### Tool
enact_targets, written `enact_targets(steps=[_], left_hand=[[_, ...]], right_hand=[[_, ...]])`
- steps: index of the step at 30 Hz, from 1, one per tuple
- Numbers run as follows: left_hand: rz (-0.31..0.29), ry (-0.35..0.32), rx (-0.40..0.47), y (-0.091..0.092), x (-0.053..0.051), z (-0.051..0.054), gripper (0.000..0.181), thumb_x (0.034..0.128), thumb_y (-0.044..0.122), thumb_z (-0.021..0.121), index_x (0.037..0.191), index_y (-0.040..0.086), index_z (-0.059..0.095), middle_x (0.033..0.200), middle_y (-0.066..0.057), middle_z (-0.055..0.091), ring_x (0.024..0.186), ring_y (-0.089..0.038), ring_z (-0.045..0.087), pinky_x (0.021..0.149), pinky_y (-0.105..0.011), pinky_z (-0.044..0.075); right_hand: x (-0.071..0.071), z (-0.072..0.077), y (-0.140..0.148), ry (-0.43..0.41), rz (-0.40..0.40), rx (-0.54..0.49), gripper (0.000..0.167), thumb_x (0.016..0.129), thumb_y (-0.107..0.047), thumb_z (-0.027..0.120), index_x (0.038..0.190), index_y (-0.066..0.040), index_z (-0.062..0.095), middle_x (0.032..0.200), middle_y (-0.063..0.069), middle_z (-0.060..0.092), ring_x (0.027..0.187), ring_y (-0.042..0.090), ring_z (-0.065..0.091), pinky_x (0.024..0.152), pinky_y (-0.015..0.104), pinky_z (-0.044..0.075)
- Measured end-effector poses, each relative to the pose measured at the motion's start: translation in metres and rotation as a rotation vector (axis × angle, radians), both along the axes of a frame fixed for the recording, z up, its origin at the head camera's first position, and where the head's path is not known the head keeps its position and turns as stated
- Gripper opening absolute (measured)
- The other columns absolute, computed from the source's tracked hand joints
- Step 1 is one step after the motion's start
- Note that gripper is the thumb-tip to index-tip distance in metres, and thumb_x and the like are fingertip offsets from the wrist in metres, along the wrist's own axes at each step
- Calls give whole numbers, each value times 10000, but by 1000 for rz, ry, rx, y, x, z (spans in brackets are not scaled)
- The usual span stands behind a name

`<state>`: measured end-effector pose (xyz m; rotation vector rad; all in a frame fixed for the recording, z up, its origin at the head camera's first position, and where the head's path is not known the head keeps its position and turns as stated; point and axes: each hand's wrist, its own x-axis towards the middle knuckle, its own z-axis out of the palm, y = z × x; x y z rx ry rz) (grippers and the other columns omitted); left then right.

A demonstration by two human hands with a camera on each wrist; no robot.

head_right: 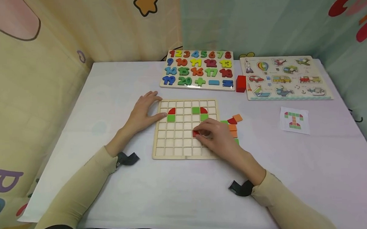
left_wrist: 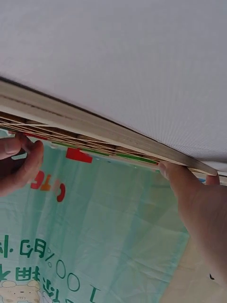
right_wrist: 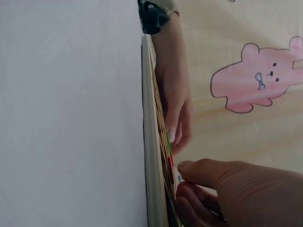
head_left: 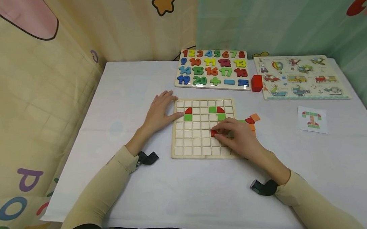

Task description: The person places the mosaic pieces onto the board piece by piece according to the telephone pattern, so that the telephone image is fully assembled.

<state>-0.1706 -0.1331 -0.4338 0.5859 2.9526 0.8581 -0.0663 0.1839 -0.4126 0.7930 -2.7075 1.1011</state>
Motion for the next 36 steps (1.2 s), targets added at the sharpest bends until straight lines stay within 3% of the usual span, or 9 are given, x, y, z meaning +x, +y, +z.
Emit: enact_targets(steps=[6,10,13,21,26,31,36], left_hand=[[39,5,-13,4,0,0,696,951,551,718,1487,134,562,1712,-149,332,1633,-312,190,1347,-506,81],[45,3,-5,9,-3,3,682,953,525,729,1482,127,566,1711,-172,323,1632,-330,185,1346,-512,91],[56,-4,3,10,-4,6,670,949,513,737,1473,127,576,1709,-179,321,1631,-339,187,1344,-520,98],[65,8,22,9,-7,-1,689,937,548,732,1483,153,586,1712,-178,317,1630,-358,174,1329,-577,130],[64,17,17,7,-6,-2,692,939,554,728,1491,163,581,1715,-174,312,1633,-352,167,1332,-569,121],[56,29,18,8,-6,-3,684,942,544,730,1487,158,582,1710,-181,318,1628,-363,179,1331,-568,127],[57,33,16,8,-5,-3,683,944,541,727,1489,156,580,1709,-182,319,1627,-365,182,1330,-574,129]], right_hand=[[-14,17,27,-15,-126,2,243,910,-112,838,1149,-103,794,1045,38,770,869,157,694,780,217,589],[-23,25,60,-96,-266,20,270,947,-138,804,1213,-106,775,1095,94,768,946,219,682,822,86,505],[-31,27,83,-172,-320,47,295,953,-186,804,1229,-90,768,1131,140,763,982,259,662,816,49,456],[-41,23,109,-317,-272,154,349,925,-305,838,1207,-104,786,1188,113,733,1076,254,600,838,166,474],[-42,22,107,-322,-267,167,286,932,-261,832,1167,-100,803,1161,109,728,1082,260,594,834,187,478],[-41,24,111,-329,-252,196,282,935,-232,827,1176,-88,795,1164,123,723,1097,278,589,879,312,514],[-41,27,116,-345,-234,208,286,935,-180,822,1193,-65,776,1163,139,716,1087,287,593,862,134,481]])
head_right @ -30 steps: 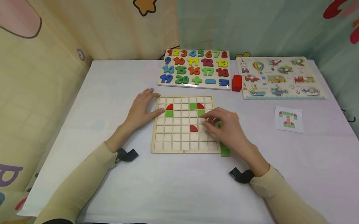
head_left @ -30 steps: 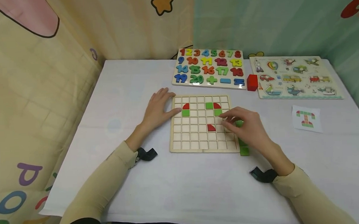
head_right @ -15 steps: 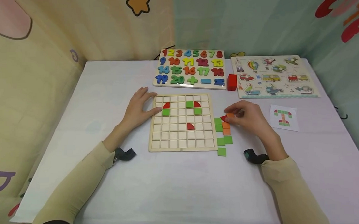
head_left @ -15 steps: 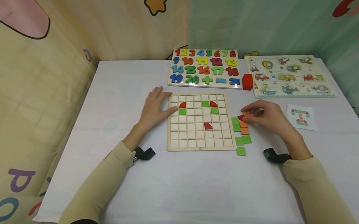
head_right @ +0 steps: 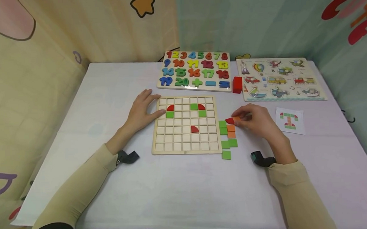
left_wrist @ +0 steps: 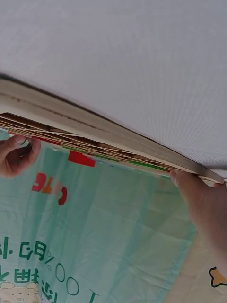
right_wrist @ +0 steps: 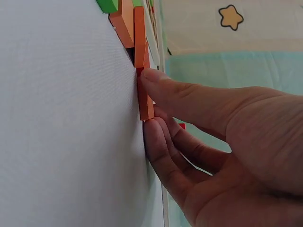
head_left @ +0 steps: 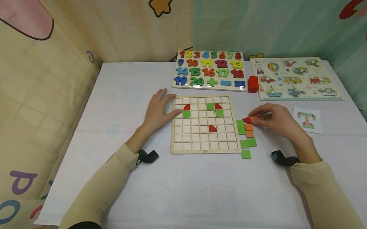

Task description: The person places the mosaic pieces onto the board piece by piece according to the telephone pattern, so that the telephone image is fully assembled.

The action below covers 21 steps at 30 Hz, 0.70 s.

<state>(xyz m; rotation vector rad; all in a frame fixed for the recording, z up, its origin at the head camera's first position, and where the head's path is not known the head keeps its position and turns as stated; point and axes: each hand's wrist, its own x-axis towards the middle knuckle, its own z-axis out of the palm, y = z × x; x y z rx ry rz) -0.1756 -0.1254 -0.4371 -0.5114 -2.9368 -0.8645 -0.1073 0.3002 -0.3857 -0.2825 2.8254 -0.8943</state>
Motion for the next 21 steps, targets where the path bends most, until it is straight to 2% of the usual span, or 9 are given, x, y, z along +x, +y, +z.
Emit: enact_targets(steps=[3,9,11,16,18,21], left_hand=[[-1,-1,0,0,0,-1,681,945,537,727,1487,153,580,1709,-183,318,1626,-368,183,1328,-578,131],[-5,8,1,0,1,1,675,947,534,727,1482,148,583,1708,-187,319,1626,-369,182,1332,-566,123],[-7,12,4,1,0,1,676,945,544,725,1480,154,585,1710,-182,318,1627,-366,180,1331,-567,125],[-4,20,13,1,-3,3,667,945,537,724,1468,146,588,1705,-182,328,1625,-365,189,1330,-569,127],[-3,14,9,0,-2,2,665,943,533,729,1464,144,591,1704,-181,331,1624,-364,191,1330,-568,130],[-9,4,5,-1,0,2,664,944,532,728,1466,144,593,1705,-181,329,1624,-366,191,1329,-571,133]], right_hand=[[0,0,2,-4,-23,4,272,927,-198,833,1157,-63,779,1071,124,709,1010,276,587,773,85,450],[2,2,6,-44,-75,-3,249,938,-260,824,1107,-81,784,957,96,684,938,261,562,694,204,455],[1,5,7,-49,-105,-16,257,956,-277,804,1126,-86,782,982,111,697,963,251,561,703,212,455],[-2,13,2,18,-198,-79,340,990,-362,750,1232,-124,773,1182,138,744,1086,197,565,766,149,452],[-2,15,-7,29,-186,-106,365,997,-381,734,1262,-132,769,1240,138,744,1124,191,576,788,115,452],[0,19,-27,-6,-125,-146,357,1005,-346,731,1279,-119,763,1246,142,746,1131,217,614,806,70,466]])
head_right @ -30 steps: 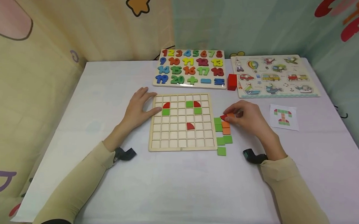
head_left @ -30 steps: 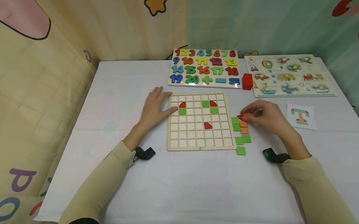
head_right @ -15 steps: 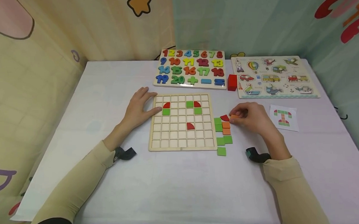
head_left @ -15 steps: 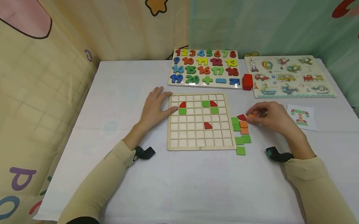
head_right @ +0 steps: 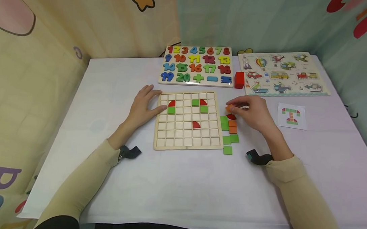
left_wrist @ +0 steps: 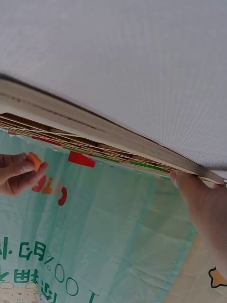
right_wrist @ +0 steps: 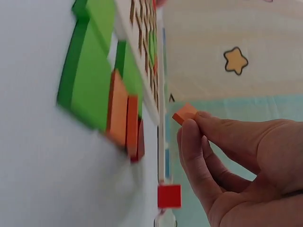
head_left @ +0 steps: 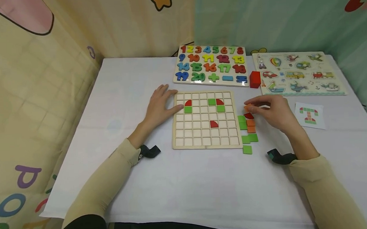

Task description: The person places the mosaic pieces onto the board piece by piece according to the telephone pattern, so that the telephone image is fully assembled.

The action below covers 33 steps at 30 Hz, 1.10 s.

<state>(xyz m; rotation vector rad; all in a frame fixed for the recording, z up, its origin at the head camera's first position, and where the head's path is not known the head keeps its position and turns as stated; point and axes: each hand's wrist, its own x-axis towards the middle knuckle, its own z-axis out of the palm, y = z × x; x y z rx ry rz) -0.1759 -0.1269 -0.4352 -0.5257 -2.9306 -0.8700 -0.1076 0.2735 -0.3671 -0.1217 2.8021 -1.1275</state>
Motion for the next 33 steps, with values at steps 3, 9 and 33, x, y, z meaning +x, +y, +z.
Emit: enact_targets(steps=[3,9,33], left_hand=[[-7,0,4,0,-1,1,665,948,533,723,1470,143,589,1708,-180,324,1625,-366,186,1329,-571,134],[6,-2,-3,0,-2,1,665,943,536,731,1468,153,590,1707,-172,329,1625,-360,189,1328,-569,139],[-4,5,-4,-1,-2,-4,676,948,558,713,1474,153,584,1706,-183,324,1623,-370,189,1335,-548,120]], right_hand=[[-1,7,-24,-11,54,-21,309,997,-272,752,1252,-99,769,1164,142,760,1064,258,663,771,78,500],[-7,13,-77,58,148,-28,193,958,-181,798,1115,-69,799,990,115,778,937,251,702,799,227,556],[0,-30,-115,148,387,-28,176,906,-187,854,1075,-146,827,989,-15,774,833,168,629,738,307,537]])
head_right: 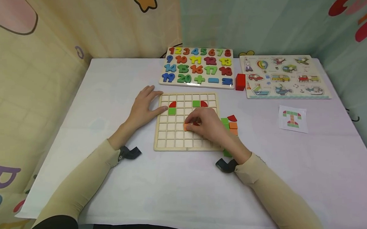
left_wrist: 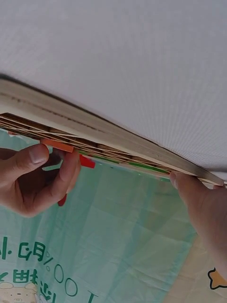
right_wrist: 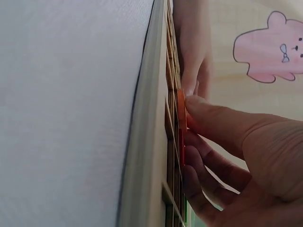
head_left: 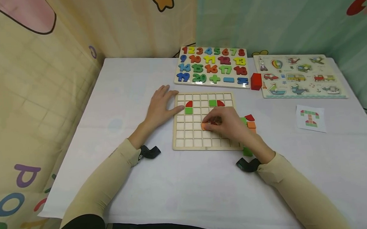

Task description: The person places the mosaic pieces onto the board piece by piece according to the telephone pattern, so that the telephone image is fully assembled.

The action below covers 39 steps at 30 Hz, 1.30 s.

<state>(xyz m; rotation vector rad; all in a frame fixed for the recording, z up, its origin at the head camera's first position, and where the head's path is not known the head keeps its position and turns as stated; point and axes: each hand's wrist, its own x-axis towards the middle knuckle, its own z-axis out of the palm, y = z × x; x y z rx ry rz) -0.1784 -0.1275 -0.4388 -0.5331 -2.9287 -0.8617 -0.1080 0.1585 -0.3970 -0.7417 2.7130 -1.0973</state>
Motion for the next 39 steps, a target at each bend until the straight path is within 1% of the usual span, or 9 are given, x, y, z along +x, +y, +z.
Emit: enact_targets(steps=[3,8,13,16,19,22,27,31,39], left_hand=[[2,-2,-5,1,0,0,679,948,558,713,1478,156,581,1709,-179,321,1625,-364,184,1336,-545,116],[1,-1,-7,1,1,1,686,946,553,716,1484,152,575,1710,-178,319,1628,-359,181,1337,-544,110],[7,4,-14,1,2,2,685,945,551,717,1483,151,577,1707,-177,327,1625,-359,190,1334,-551,121],[7,1,-17,1,1,2,689,943,550,720,1483,146,578,1706,-177,328,1625,-358,189,1334,-553,122],[6,-3,-21,1,1,2,692,943,555,719,1485,149,578,1708,-174,327,1626,-357,188,1334,-552,123],[7,-5,-24,2,1,2,691,945,559,717,1486,151,578,1708,-173,326,1626,-357,189,1333,-552,127],[4,1,-20,2,1,3,686,947,556,716,1481,147,580,1706,-176,329,1624,-362,193,1332,-555,128],[1,4,-16,1,0,2,682,944,559,717,1470,146,586,1705,-180,330,1623,-368,191,1331,-559,130],[4,5,-15,1,0,-1,682,945,569,711,1473,158,584,1707,-172,327,1625,-363,186,1331,-558,128]], right_hand=[[0,-1,0,34,26,25,227,886,-221,876,1088,-134,817,987,-9,765,832,184,608,731,325,513],[0,-1,0,78,26,53,222,879,-214,882,1059,-106,810,971,16,763,850,192,621,752,338,513],[-1,2,0,68,46,52,236,884,-185,875,1095,-102,810,1010,18,777,877,184,664,792,343,572],[-3,5,4,32,72,37,248,886,-146,867,1120,-93,804,1062,30,786,947,186,719,870,370,623],[-5,14,13,-38,79,29,251,905,-117,844,1149,-84,793,1100,42,783,1011,201,730,934,415,630],[-10,25,29,-107,61,46,250,935,-115,811,1182,-81,785,1116,54,775,1040,220,709,976,463,613],[-22,38,62,-148,4,94,252,954,-144,795,1199,-85,783,1142,76,773,1073,246,685,1007,513,589],[-30,42,88,-208,-53,139,264,948,-151,802,1208,-105,784,1159,61,771,1073,237,682,968,428,600],[-39,41,129,-326,-82,242,319,910,-171,844,1203,-75,767,1109,71,765,984,229,664,785,228,561]])
